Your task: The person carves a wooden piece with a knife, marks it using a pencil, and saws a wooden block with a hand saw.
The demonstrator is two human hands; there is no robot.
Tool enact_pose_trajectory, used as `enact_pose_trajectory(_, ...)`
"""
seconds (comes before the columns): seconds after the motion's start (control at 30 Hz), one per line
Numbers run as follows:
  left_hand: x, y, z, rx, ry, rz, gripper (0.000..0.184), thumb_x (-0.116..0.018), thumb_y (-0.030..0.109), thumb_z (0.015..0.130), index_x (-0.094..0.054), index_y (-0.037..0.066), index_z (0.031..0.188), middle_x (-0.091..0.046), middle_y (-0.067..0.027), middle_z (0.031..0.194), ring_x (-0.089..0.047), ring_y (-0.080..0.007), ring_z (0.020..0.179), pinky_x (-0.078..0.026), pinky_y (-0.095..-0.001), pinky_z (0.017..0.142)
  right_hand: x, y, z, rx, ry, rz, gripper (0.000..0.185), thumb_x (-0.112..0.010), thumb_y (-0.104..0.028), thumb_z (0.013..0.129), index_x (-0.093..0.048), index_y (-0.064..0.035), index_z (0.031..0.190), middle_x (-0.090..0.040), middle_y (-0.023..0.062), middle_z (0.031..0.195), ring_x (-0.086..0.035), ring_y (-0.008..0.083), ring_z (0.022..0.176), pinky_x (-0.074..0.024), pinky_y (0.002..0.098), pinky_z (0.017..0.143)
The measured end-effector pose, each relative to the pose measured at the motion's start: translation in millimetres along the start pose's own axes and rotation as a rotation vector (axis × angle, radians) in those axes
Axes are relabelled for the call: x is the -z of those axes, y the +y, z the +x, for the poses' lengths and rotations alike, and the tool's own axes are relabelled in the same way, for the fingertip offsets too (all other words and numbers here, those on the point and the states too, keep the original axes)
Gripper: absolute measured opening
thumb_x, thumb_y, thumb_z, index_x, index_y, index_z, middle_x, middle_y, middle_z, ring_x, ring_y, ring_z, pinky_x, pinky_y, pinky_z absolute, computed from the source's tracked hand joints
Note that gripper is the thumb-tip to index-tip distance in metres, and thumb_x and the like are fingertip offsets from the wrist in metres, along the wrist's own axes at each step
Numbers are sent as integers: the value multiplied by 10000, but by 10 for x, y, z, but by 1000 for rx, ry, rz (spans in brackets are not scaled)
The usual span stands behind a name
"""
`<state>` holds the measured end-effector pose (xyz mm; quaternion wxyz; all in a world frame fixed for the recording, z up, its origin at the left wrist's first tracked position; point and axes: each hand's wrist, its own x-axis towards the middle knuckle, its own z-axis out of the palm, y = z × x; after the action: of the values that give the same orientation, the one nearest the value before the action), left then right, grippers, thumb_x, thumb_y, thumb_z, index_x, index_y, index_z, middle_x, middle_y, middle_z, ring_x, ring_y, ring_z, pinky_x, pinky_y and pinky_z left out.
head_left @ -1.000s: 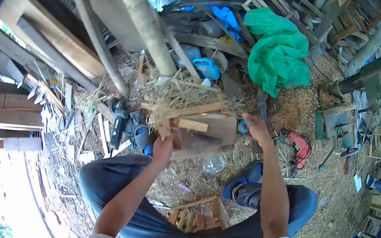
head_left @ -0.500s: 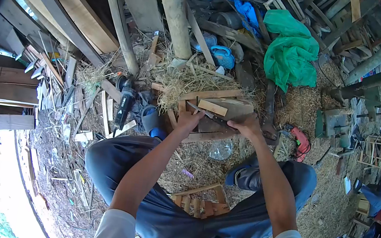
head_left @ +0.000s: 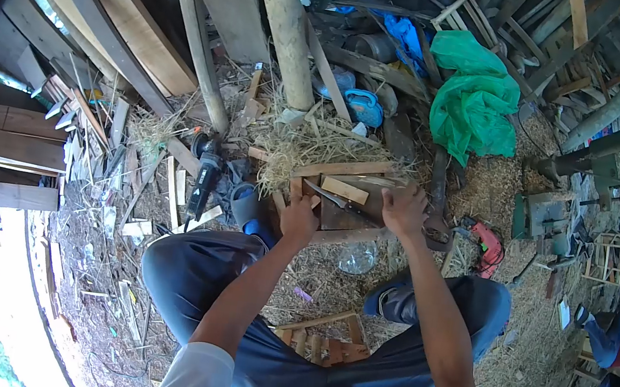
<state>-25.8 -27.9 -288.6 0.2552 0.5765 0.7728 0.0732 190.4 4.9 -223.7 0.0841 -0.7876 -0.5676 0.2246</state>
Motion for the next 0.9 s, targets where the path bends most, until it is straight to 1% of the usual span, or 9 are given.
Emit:
enact_pose_trajectory(0.27, 533, -251, -28, 192, -131, -39, 341, -672, 219, 690, -663, -35, 918, -676, -238, 909, -669, -389, 848, -545, -440, 748, 262, -108, -146, 383, 161, 61, 241, -591, -244, 875, -609, -35, 995, -554, 208, 1062, -525, 380, 1067, -468, 494, 833)
enact_pose_trajectory(0.33, 696, -410, -28, 128, -157, -37, 410, -677, 235, 700, -645, -79, 963, -672, -255, 941, -673, -396, 840, -553, -426, 736, 344, -280, -320, 360, -199, 204, 162, -575, -188, 874, -635, -43, 914, -628, 177, 867, -611, 350, 890, -495, 446, 758)
enact_pose_trajectory(0.43, 796, -315, -103, 125, -323, -197, 472, -702, 260, 688, -629, -105, 979, -686, -242, 880, -697, -336, 745, -550, -381, 659, 118, -298, -467, 553, -335, 322, 168, -590, -166, 877, -627, -37, 979, -656, 169, 834, -641, 331, 802, -497, 422, 718)
enact_pose_trajectory(0.5, 1086, 69, -341, 57, -328, -491, 304, -726, 258, 723, -677, -32, 802, -662, -107, 683, -615, -170, 567, -464, -303, 523, 164, -429, -601, 598, -452, 293, 188, -591, -156, 887, -627, -33, 1024, -665, 168, 889, -647, 307, 830, -502, 394, 723)
enact_pose_trajectory(0.6, 1339, 395, -378, 142, -508, -902, 171, -683, 166, 794, -640, 4, 825, -605, -35, 640, -510, -92, 493, -373, -257, 451, 387, -643, -697, 591, -540, 356, 193, -571, -145, 921, -618, -10, 1051, -675, 157, 880, -669, 251, 824, -506, 368, 716)
enact_pose_trajectory(0.67, 1626, 583, -372, 57, -488, -978, 88, -637, 107, 842, -600, 33, 872, -528, 27, 602, -424, -49, 474, -315, -219, 444, 765, -815, -793, 368, -655, 714, 187, -549, -117, 946, -613, 17, 1059, -686, 136, 891, -672, 175, 802, -504, 324, 702)
enact_pose_trajectory(0.8, 2278, 872, -349, -52, -877, -1204, 176, -587, 120, 864, -525, 45, 1011, -491, 7, 760, -434, -80, 616, -350, -216, 515, 1246, -798, -628, 313, -528, 659, 150, -541, -80, 949, -614, 22, 1031, -679, 98, 874, -659, 127, 801, -504, 293, 695)
enact_pose_trajectory(0.87, 2329, 911, -250, -57, -1129, -1630, 223, -507, 156, 898, -457, 67, 1096, -476, -51, 919, -461, -135, 724, -387, -258, 567, 1274, -633, -506, 358, -346, 1066, 148, -582, -96, 932, -608, -13, 1052, -618, 34, 806, -581, 107, 681, -461, 267, 623)
enact_pose_trajectory(0.9, 2221, 847, -128, -61, -1198, -1700, 276, -445, 174, 915, -412, 73, 1170, -467, -96, 1013, -482, -188, 782, -417, -300, 612, 1301, -556, -462, 337, -342, 1061, 148, -582, -96, 932, -608, -13, 1052, -618, 34, 806, -581, 107, 681, -461, 267, 623)
